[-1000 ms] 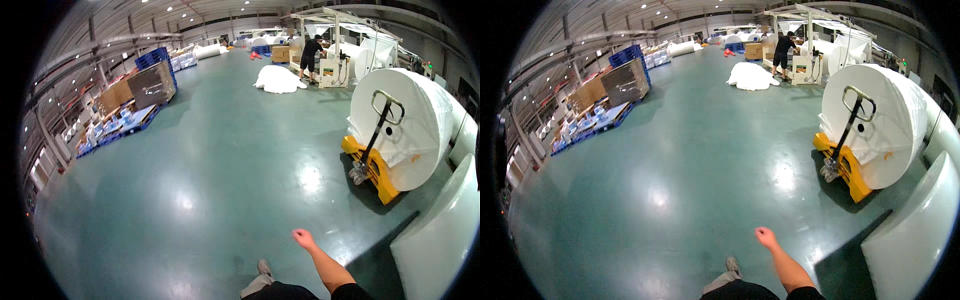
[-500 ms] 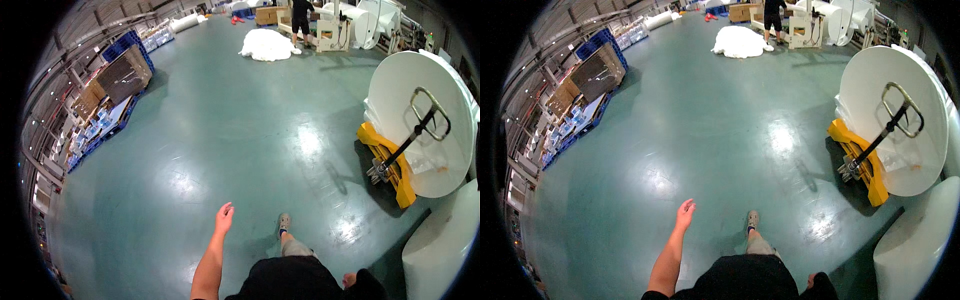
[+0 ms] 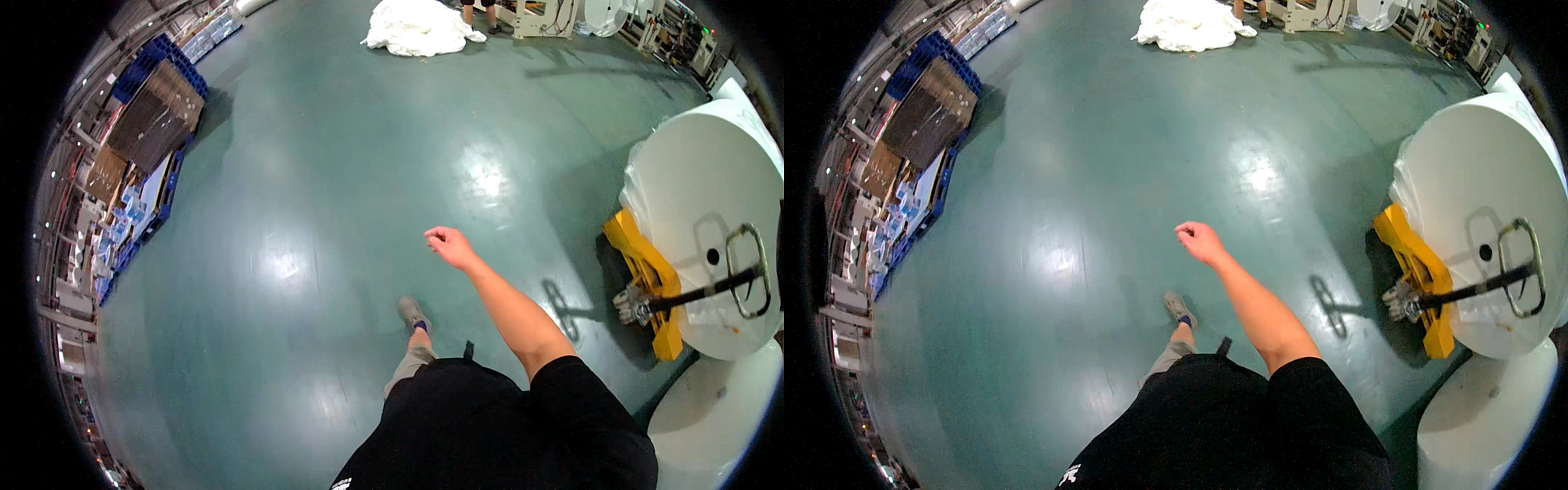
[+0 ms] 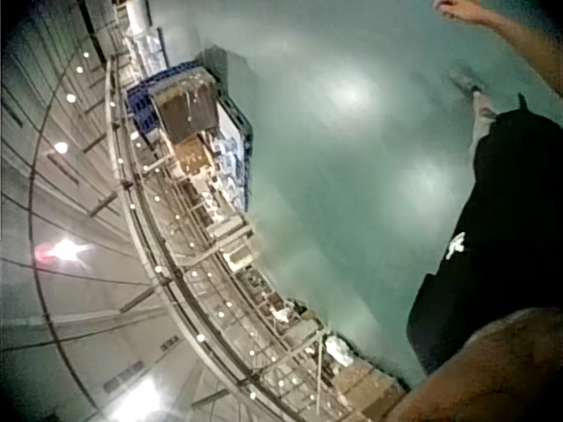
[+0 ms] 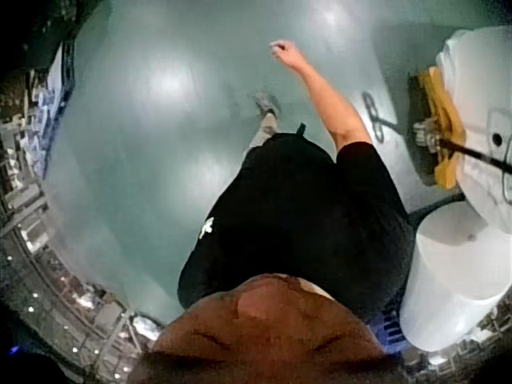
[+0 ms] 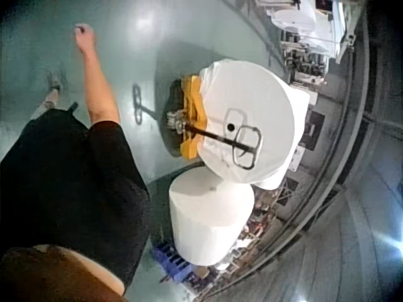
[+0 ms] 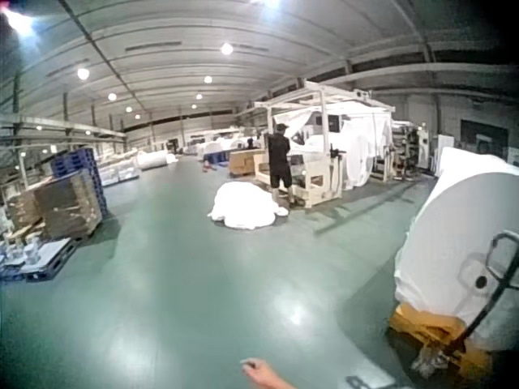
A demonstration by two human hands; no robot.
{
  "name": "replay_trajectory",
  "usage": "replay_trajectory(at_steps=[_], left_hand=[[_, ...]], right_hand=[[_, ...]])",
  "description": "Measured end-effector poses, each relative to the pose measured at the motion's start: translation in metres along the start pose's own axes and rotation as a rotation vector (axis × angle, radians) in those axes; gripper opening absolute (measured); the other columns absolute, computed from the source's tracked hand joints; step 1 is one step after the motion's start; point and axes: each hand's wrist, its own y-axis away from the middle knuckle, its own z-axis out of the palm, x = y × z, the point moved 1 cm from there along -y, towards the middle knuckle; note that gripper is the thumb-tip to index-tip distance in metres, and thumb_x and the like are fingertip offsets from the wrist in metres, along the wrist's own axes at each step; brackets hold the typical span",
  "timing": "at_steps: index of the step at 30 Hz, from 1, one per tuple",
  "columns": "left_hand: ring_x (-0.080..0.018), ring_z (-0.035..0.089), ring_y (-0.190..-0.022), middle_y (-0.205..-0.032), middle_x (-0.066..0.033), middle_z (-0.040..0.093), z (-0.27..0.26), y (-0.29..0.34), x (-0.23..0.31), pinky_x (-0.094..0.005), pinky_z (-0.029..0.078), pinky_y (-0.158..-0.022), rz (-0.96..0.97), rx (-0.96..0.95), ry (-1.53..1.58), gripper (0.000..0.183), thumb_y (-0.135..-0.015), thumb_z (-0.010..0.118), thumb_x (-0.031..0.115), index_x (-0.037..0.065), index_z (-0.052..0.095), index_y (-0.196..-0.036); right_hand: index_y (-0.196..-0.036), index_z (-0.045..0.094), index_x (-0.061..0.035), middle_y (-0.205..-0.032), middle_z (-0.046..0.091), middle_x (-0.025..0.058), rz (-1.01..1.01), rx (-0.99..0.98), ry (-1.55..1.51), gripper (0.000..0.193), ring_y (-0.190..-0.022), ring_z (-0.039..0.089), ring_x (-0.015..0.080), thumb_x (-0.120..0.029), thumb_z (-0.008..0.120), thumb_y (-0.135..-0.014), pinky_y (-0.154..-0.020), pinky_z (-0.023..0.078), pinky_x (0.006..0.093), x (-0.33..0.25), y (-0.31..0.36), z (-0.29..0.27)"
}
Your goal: The person moves a stack of boxes, walks across a factory floor to a machine, and then removes white material and metal components from a large cylindrical roller using a yellow handled tool and their hands.
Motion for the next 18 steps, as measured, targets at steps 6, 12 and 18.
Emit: replay_trajectory(at_steps=[6,12,18], left_hand=[[-0.0205,0.065,-0.085,-0.093,-0.0094,0.067,-0.096,-0.148,0.273,-0.0322,0.050,-0.072,0.198,-0.006,-0.043,0.038,-0.087,0.059,0.024,0.004,0.061,-0.119],[-0.0136,0.062,-0.083,-0.095,-0.0079,0.067,-0.186,-0.289,0.635,-0.0270,0.049,-0.072,0.593,0.001,0.330,0.039,-0.086,0.061,0.017,0.003,0.058,-0.123],[-0.0148,0.063,-0.079,-0.097,-0.0098,0.068,-0.267,-0.415,0.910,-0.0297,0.051,-0.072,0.766,0.160,0.112,0.035,-0.085,0.064,0.017,0.001,0.062,-0.117]], right_hand=[[-0.100,0.067,-0.0050,-0.087,0.069,0.0141,0.319,0.103,0.715,0.044,-0.080,0.066,0.0295,-0.044,0.050,-0.090,-0.072,0.052,0.0399,0.185,-0.052,-0.083],[-0.062,0.060,-0.0040,-0.058,0.057,0.0129,0.627,-0.545,1.091,0.028,-0.056,0.058,0.0274,-0.021,0.053,-0.084,-0.055,0.047,0.0388,0.269,0.048,-0.170],[-0.071,0.066,-0.0068,-0.070,0.063,0.0138,1.101,-0.339,0.828,0.016,-0.066,0.061,0.0292,-0.021,0.059,-0.077,-0.057,0.048,0.0423,0.288,-0.154,-0.208]])
